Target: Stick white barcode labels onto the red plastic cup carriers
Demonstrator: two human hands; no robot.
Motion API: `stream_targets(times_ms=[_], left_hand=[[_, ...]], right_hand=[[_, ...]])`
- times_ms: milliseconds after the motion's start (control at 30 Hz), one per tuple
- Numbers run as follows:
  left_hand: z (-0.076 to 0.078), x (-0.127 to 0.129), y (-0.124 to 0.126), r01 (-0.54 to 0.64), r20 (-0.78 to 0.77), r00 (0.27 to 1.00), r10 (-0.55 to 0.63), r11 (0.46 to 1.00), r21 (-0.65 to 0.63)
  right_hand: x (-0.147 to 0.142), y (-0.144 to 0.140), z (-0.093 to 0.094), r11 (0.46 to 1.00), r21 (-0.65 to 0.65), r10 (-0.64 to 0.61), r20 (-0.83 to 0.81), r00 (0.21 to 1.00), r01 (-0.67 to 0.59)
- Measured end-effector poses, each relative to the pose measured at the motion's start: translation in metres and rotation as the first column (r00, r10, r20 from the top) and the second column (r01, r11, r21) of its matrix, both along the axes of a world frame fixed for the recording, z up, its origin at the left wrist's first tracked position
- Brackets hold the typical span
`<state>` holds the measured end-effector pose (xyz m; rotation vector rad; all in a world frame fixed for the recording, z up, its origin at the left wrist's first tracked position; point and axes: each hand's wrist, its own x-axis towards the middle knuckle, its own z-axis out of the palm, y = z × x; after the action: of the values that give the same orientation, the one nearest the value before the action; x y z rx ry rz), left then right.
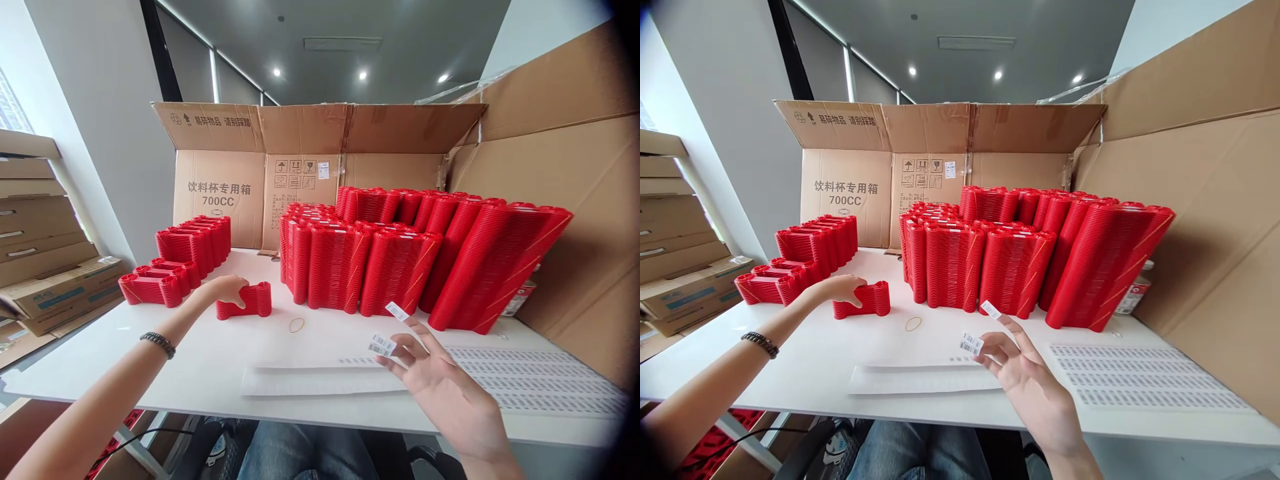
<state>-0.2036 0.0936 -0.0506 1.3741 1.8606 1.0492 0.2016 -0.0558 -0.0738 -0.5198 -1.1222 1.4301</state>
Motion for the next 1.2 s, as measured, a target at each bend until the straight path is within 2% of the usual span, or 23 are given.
stream_targets(times_ms=[133,233,300,367,467,500,567,667,867,967,1100,1133,1200], left_hand=[[0.013,0.013,-0.011,0.050,-0.007,0.999,-0.050,0.998,0.043],[0.025,0.046,-0.044,0.141,-0.004,0.990,-0.142,0.977,0.162],[0.028,0.080,-0.079,0.279,0.039,0.952,-0.305,0.910,0.307],[0.025,0.116,-0.115,0.374,0.137,0.883,-0.450,0.848,0.375],[0.014,0.162,-0.151,0.364,0.337,0.769,-0.544,0.805,0.469],[0.011,0.173,-0.157,0.337,0.405,0.734,-0.544,0.811,0.478],[0.006,0.185,-0.162,0.237,0.524,0.709,-0.471,0.860,0.452],[0.004,0.188,-0.164,0.092,0.602,0.720,-0.345,0.908,0.409],[-0.004,0.179,-0.173,0.006,0.577,0.753,-0.316,0.880,0.474],[-0.007,0.174,-0.179,-0.028,0.503,0.813,-0.294,0.843,0.538],[-0.006,0.166,-0.191,0.032,0.315,0.891,-0.327,0.738,0.674],[-0.006,0.164,-0.193,0.051,0.273,0.904,-0.329,0.717,0.696],[-0.005,0.160,-0.196,0.062,0.227,0.923,-0.309,0.703,0.708]], right_hand=[[-0.004,0.003,0.000,0.997,-0.042,-0.060,-0.002,0.998,0.060],[-0.007,0.002,0.002,0.997,-0.043,-0.061,0.024,0.998,0.062],[-0.014,-0.001,0.004,0.998,-0.029,-0.048,0.024,0.999,0.049],[-0.026,-0.005,0.006,1.000,-0.003,-0.024,-0.003,1.000,0.024],[-0.050,-0.012,0.008,0.998,0.025,0.056,-0.097,0.994,-0.053],[-0.058,-0.014,0.008,0.997,0.033,0.079,-0.130,0.988,-0.075],[-0.072,-0.018,0.007,0.995,0.051,0.097,-0.169,0.981,-0.089],[-0.085,-0.022,0.005,0.995,0.088,0.067,-0.174,0.982,-0.053],[-0.096,-0.031,-0.002,0.971,0.230,-0.048,-0.089,0.995,0.067],[-0.102,-0.040,-0.003,0.925,0.327,-0.201,-0.009,0.980,0.193],[-0.105,-0.050,0.002,0.797,0.449,-0.484,0.076,0.872,0.403],[-0.104,-0.050,0.004,0.780,0.465,-0.510,0.081,0.856,0.420],[-0.100,-0.048,0.006,0.795,0.464,-0.482,0.093,0.871,0.391]])
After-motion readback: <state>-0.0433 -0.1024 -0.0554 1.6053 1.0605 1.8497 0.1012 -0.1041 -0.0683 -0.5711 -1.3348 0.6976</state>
